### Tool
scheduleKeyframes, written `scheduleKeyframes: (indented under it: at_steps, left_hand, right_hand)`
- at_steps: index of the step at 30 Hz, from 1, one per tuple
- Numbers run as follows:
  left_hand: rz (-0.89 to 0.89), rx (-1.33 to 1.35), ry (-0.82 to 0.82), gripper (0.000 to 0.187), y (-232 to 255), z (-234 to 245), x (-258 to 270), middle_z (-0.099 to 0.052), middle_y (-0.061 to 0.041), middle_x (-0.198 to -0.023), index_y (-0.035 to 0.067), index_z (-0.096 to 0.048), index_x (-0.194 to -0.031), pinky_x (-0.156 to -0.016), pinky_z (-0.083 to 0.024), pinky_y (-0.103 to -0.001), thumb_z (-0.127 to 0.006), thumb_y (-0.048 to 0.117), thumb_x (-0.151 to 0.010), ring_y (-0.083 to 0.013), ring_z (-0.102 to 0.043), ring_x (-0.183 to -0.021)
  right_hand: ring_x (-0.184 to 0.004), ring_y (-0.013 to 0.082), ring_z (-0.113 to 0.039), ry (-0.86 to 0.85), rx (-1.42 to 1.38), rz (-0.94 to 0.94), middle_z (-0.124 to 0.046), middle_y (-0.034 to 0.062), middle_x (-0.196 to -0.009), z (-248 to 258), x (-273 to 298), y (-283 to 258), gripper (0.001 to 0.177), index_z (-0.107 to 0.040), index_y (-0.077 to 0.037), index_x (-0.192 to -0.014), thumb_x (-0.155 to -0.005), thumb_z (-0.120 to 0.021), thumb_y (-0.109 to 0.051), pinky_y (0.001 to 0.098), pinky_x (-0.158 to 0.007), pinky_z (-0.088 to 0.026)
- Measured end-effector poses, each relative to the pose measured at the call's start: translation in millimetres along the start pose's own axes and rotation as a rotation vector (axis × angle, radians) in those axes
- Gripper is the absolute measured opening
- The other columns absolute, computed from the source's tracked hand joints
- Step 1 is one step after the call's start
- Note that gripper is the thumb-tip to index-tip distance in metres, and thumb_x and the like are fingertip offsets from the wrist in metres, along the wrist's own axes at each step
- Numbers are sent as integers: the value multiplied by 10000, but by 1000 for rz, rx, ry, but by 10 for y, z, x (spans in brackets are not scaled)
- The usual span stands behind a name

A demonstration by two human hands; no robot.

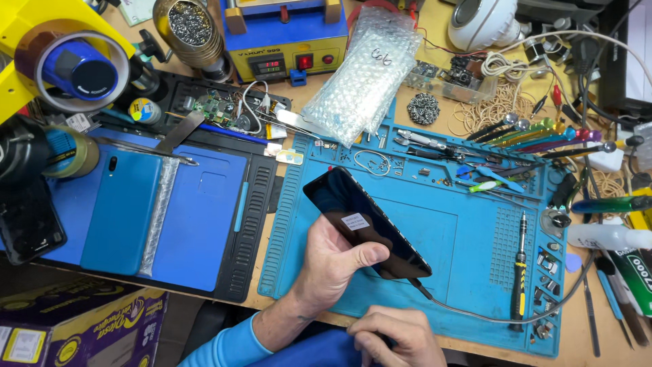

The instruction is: The person reassembles a disassembled smartphone by hand, carefully aligning and pressing the internal components and screen into the chassis. They then connect a charging cable to the device to test its functionality.

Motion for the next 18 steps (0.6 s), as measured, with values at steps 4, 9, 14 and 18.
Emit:
scheduleKeyframes:
  at_steps: [4, 9, 14, 18]
  left_hand:
    - [-3, -5, -53, 440, 7, -59, -24, -832, -124, -1124, 18, -720, -1212, -966, -671, -351, -943, 78, -838, -225, -803, -1034]
    - [27, -9, -91, 333, 23, -148, -24, -846, -104, -1076, 30, -769, -1139, -943, -676, -332, -919, 37, -841, -196, -804, -1000]
    - [-1, 16, -96, 371, 86, -148, -27, -839, -101, -1131, 28, -759, -1200, -985, -670, -339, -904, 13, -858, -197, -795, -1051]
    - [12, -7, -90, 290, 87, -131, -35, -855, -102, -1097, 34, -797, -1129, -953, -678, -323, -903, 32, -859, -185, -807, -1014]
  right_hand:
    - [-481, 154, -747, 50, -92, -74, -766, 89, -748, 71, 41, 139, 186, -835, -18, -991, -1066, -705, -126, 246, -459, -629]
    - [-451, 171, -724, 77, -176, -104, -757, 117, -734, 74, 20, 172, 196, -822, 10, -970, -1065, -692, -101, 253, -431, -609]
    - [-466, 162, -699, 57, -172, -40, -777, 112, -746, 93, 8, 221, 216, -813, 1, -981, -1076, -665, -125, 262, -457, -592]
    - [-567, 172, -738, 57, -117, -35, -798, 92, -740, 122, -15, 196, 251, -832, -16, -973, -1079, -675, -181, 284, -542, -637]
Point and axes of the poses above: each hand's wrist, its own x-axis away from the middle knuckle, its own z-axis out of the back of the hand, y = z × x, the point moved 9 cm from there along -x, towards the middle knuckle
